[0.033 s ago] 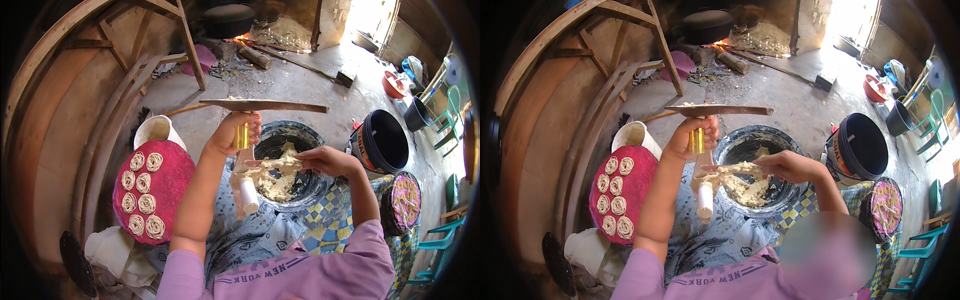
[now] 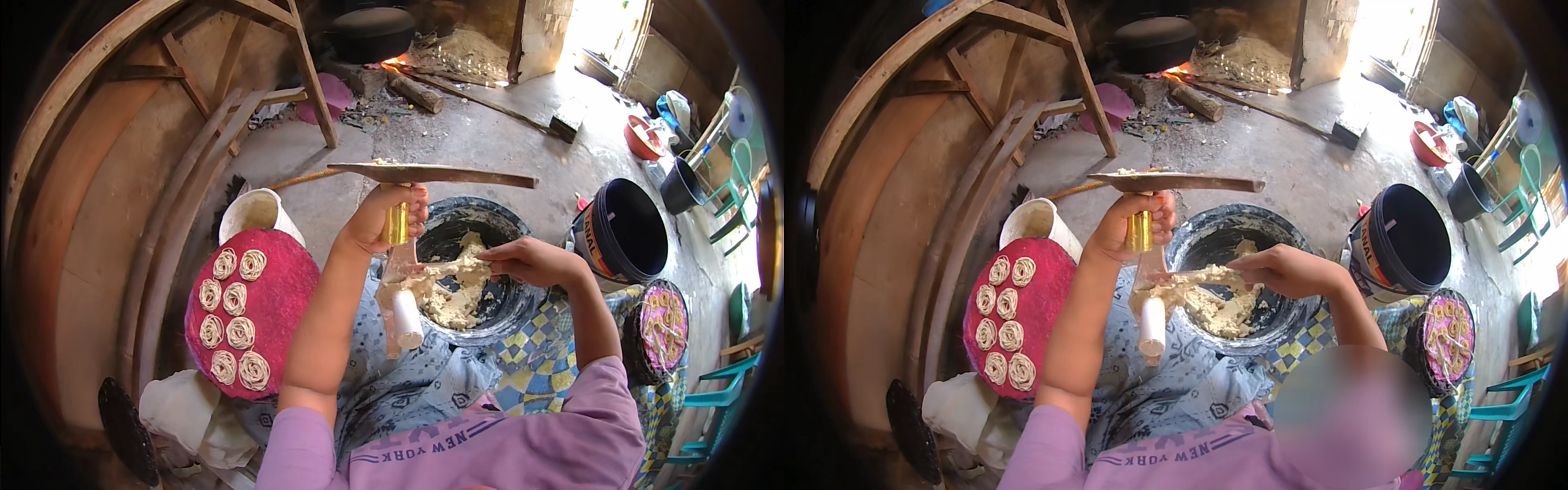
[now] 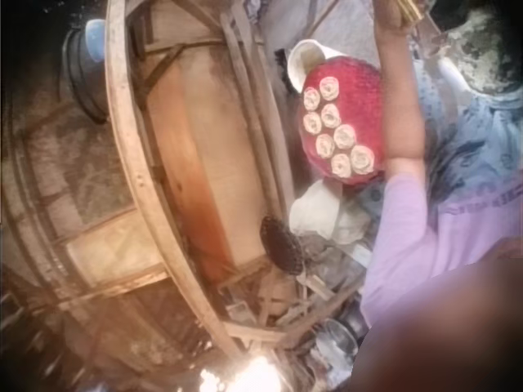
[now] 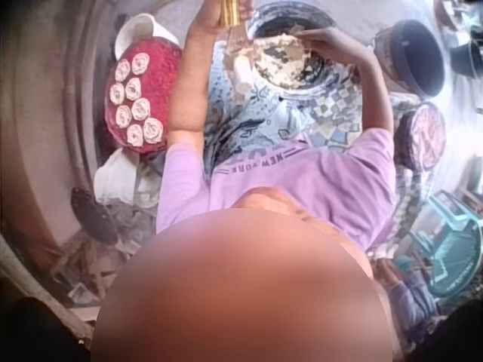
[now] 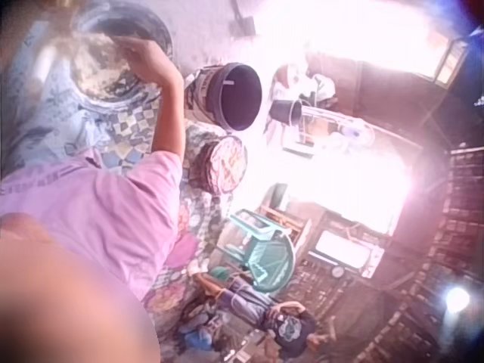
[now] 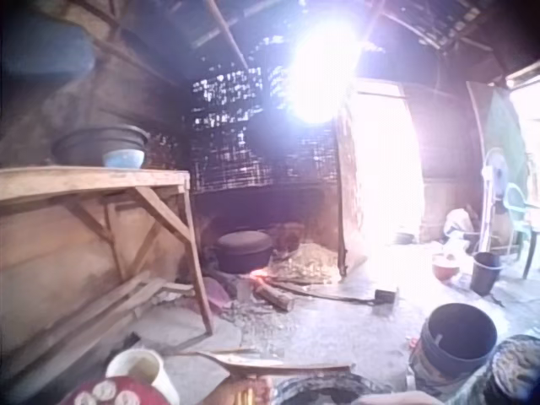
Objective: The person scoops dough into a handheld extruder and presses it through a nozzle to form spiral noodles onto a pink mat. They repeat this process, filling the mat with multiple noodle spirals.
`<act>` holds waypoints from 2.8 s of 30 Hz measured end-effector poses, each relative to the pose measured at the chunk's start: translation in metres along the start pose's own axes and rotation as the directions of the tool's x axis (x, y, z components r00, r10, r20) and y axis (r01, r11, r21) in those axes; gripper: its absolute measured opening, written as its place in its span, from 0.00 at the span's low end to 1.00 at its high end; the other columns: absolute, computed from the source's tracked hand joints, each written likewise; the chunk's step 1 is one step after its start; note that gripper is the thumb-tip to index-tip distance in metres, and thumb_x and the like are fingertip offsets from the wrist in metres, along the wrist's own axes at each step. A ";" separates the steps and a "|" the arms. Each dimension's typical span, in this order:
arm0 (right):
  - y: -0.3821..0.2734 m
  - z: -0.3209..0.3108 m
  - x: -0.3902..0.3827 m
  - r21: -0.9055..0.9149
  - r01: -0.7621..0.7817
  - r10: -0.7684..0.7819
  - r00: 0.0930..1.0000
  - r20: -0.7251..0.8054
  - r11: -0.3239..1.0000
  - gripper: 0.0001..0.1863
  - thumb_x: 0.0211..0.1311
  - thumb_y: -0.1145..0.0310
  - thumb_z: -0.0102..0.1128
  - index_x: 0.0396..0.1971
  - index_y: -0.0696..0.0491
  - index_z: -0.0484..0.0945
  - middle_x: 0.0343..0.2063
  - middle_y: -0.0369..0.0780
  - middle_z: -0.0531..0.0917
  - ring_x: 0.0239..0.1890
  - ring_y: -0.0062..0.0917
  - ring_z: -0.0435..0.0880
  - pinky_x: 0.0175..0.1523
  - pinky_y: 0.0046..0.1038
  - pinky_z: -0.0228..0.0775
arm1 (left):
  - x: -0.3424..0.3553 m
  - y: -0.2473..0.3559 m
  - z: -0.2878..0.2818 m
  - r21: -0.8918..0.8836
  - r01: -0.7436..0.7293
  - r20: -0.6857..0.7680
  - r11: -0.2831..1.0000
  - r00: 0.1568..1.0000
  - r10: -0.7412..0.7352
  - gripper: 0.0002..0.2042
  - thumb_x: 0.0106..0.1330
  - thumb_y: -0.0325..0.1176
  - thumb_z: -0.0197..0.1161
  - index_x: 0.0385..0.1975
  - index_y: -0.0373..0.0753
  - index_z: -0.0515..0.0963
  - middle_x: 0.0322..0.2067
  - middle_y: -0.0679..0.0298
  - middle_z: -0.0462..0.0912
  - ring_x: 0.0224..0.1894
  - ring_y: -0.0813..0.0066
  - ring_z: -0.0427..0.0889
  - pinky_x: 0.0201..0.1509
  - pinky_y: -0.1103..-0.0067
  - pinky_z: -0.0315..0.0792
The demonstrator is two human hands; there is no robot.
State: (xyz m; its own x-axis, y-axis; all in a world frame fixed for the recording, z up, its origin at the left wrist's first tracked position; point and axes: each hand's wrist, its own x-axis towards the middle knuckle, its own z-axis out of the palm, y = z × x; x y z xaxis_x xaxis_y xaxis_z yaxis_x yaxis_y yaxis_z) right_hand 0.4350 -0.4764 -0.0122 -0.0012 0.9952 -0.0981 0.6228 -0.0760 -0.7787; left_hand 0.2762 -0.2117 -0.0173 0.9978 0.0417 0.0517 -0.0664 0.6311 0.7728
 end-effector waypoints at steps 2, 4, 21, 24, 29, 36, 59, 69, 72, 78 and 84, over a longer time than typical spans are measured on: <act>0.007 0.004 0.006 -0.074 0.035 -0.034 0.999 0.013 0.997 0.20 0.67 0.75 0.50 0.58 0.55 0.74 0.34 0.45 0.86 0.34 0.29 0.84 0.43 0.30 0.75 | -0.002 -0.001 -0.005 0.030 -0.009 -0.011 1.000 1.000 0.009 0.06 0.64 0.35 0.60 0.31 0.41 0.72 0.25 0.69 0.67 0.27 0.80 0.66 0.27 0.80 0.62; 0.018 0.011 0.003 -0.009 -0.007 0.007 1.000 0.015 1.000 0.20 0.66 0.76 0.50 0.58 0.56 0.75 0.34 0.47 0.85 0.38 0.33 0.85 0.46 0.32 0.75 | -0.010 0.002 -0.014 -0.014 -0.128 -0.155 0.992 0.980 0.124 0.08 0.63 0.36 0.61 0.27 0.44 0.68 0.24 0.70 0.65 0.27 0.79 0.67 0.28 0.80 0.62; 0.050 0.094 0.018 0.685 -0.103 0.397 0.871 -0.288 0.722 0.19 0.76 0.66 0.44 0.62 0.54 0.70 0.21 0.32 0.74 0.14 0.10 0.65 0.18 0.16 0.57 | -0.001 0.011 -0.009 0.367 -0.748 -0.691 0.553 0.178 0.700 0.07 0.64 0.33 0.62 0.34 0.41 0.70 0.28 0.71 0.68 0.28 0.81 0.68 0.32 0.79 0.66; 0.052 0.113 0.033 0.695 -0.079 0.400 0.861 -0.314 0.715 0.20 0.76 0.65 0.44 0.62 0.55 0.69 0.21 0.31 0.73 0.16 0.11 0.66 0.19 0.17 0.59 | 0.005 0.006 -0.002 0.465 -0.710 -0.722 0.528 0.041 0.690 0.08 0.65 0.33 0.62 0.35 0.41 0.70 0.28 0.70 0.69 0.29 0.81 0.69 0.33 0.78 0.68; 0.046 0.140 0.039 0.773 -0.056 0.399 0.879 -0.262 0.632 0.22 0.76 0.63 0.45 0.65 0.55 0.66 0.22 0.32 0.74 0.16 0.11 0.67 0.19 0.17 0.59 | 0.003 -0.010 -0.004 0.665 -0.605 -0.588 0.438 -0.063 0.806 0.10 0.66 0.34 0.63 0.40 0.38 0.71 0.30 0.68 0.74 0.32 0.79 0.74 0.35 0.79 0.71; 0.029 0.150 0.045 0.802 -0.085 0.403 0.892 -0.203 0.592 0.22 0.76 0.63 0.46 0.64 0.55 0.66 0.22 0.31 0.75 0.17 0.11 0.67 0.21 0.15 0.60 | 0.001 -0.039 -0.002 0.845 -0.329 -0.449 0.422 -0.006 0.894 0.11 0.68 0.33 0.61 0.43 0.33 0.75 0.35 0.66 0.77 0.36 0.79 0.75 0.42 0.79 0.71; 0.179 0.184 0.036 -0.282 -0.796 0.790 0.590 -0.168 0.535 0.18 0.56 0.67 0.53 0.42 0.59 0.82 0.44 0.55 0.82 0.48 0.45 0.83 0.52 0.41 0.76 | -0.049 -0.034 0.002 0.928 -0.193 -0.155 0.319 0.577 0.802 0.25 0.51 0.25 0.74 0.50 0.32 0.73 0.43 0.62 0.81 0.45 0.72 0.81 0.54 0.75 0.73; 0.233 0.212 0.105 -0.207 -0.626 0.618 0.779 -0.108 0.752 0.18 0.60 0.65 0.46 0.34 0.61 0.82 0.25 0.50 0.83 0.26 0.39 0.83 0.33 0.39 0.75 | -0.030 -0.022 0.011 0.922 -0.105 0.371 -0.372 0.506 0.778 0.13 0.48 0.32 0.72 0.32 0.40 0.77 0.31 0.60 0.75 0.36 0.57 0.75 0.47 0.62 0.72; 0.211 0.182 0.084 -0.105 -0.596 0.602 0.798 0.029 0.796 0.15 0.63 0.63 0.50 0.31 0.58 0.81 0.17 0.43 0.79 0.16 0.28 0.77 0.23 0.32 0.68 | -0.019 -0.010 0.016 0.894 -0.040 0.384 -0.446 0.581 0.718 0.14 0.45 0.30 0.71 0.31 0.40 0.73 0.29 0.59 0.71 0.35 0.57 0.74 0.43 0.65 0.73; 0.105 0.072 0.000 0.248 -0.533 0.501 0.846 0.183 0.809 0.21 0.68 0.49 0.55 0.42 0.54 0.81 0.14 0.32 0.71 0.14 0.15 0.68 0.20 0.23 0.62 | -0.005 0.012 -0.010 0.748 -0.155 0.558 -0.645 0.673 0.486 0.12 0.50 0.34 0.65 0.30 0.40 0.70 0.29 0.58 0.72 0.36 0.57 0.74 0.42 0.67 0.71; 0.007 -0.017 -0.056 0.519 -0.225 0.218 0.973 0.074 0.825 0.26 0.69 0.55 0.58 0.59 0.58 0.74 0.20 0.28 0.73 0.17 0.08 0.66 0.20 0.16 0.57 | 0.001 0.007 -0.027 0.780 -0.150 0.510 -0.608 0.715 0.479 0.10 0.50 0.32 0.64 0.28 0.40 0.70 0.29 0.57 0.71 0.35 0.55 0.73 0.39 0.66 0.70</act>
State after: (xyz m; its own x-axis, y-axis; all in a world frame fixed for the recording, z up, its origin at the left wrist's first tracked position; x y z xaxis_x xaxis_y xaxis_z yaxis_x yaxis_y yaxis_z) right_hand 0.4531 -0.5312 -0.0017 0.0766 0.9471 -0.3117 0.1076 -0.3187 -0.9417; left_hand 0.2770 -0.1863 -0.0293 0.6814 -0.0630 0.7292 -0.1092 -0.9939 0.0162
